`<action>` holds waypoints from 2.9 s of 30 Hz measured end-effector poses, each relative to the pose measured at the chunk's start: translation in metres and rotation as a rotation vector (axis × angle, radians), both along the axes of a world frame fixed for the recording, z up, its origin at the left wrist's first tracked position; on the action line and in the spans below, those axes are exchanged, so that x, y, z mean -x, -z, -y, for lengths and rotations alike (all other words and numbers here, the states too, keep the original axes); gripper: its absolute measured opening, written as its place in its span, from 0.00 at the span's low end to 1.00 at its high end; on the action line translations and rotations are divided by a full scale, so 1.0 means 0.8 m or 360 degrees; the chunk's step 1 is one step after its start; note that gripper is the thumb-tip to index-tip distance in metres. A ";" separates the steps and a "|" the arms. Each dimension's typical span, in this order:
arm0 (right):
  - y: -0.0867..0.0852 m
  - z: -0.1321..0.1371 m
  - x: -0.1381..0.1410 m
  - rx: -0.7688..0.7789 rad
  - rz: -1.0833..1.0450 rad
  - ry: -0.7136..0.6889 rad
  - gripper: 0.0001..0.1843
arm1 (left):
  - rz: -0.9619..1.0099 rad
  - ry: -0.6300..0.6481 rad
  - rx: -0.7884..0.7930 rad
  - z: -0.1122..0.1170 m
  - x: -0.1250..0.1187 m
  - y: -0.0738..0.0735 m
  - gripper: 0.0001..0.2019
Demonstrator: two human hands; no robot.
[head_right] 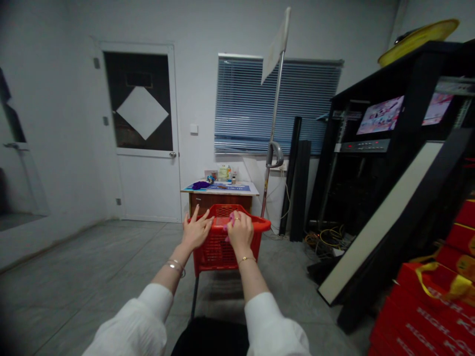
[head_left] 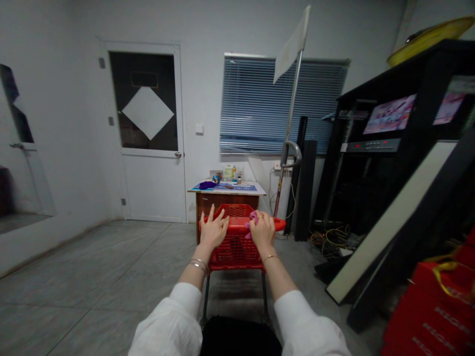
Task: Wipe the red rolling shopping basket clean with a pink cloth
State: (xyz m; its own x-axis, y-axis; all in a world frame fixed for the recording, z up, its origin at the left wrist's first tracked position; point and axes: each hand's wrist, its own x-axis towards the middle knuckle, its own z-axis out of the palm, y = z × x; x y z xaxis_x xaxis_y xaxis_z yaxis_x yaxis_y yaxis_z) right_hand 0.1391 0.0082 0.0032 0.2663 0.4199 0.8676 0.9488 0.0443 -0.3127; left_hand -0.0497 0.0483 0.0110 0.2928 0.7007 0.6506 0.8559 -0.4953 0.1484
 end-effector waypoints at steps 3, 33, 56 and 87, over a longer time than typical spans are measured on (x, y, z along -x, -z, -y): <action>0.001 0.003 0.035 0.0038 0.0303 -0.0266 0.21 | -0.0016 -0.0002 -0.0014 -0.002 0.001 0.000 0.21; 0.010 -0.003 -0.038 -0.0093 -0.0046 0.0097 0.20 | 0.0062 0.0037 -0.0070 -0.004 0.003 0.005 0.19; 0.006 0.004 0.030 0.0002 0.0422 -0.0346 0.22 | 0.0028 0.0036 -0.0038 0.000 0.003 0.001 0.20; 0.009 0.009 0.038 -0.0071 0.0275 -0.0130 0.20 | 0.0048 0.0026 -0.0057 -0.004 0.003 0.003 0.19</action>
State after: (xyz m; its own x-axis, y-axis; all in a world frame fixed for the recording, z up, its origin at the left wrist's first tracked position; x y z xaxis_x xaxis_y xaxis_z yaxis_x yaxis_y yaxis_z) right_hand 0.1088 0.0014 -0.0041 0.0783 0.3942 0.9157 0.9809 0.1336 -0.1414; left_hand -0.0519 0.0512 0.0085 0.2838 0.6724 0.6836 0.8433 -0.5144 0.1558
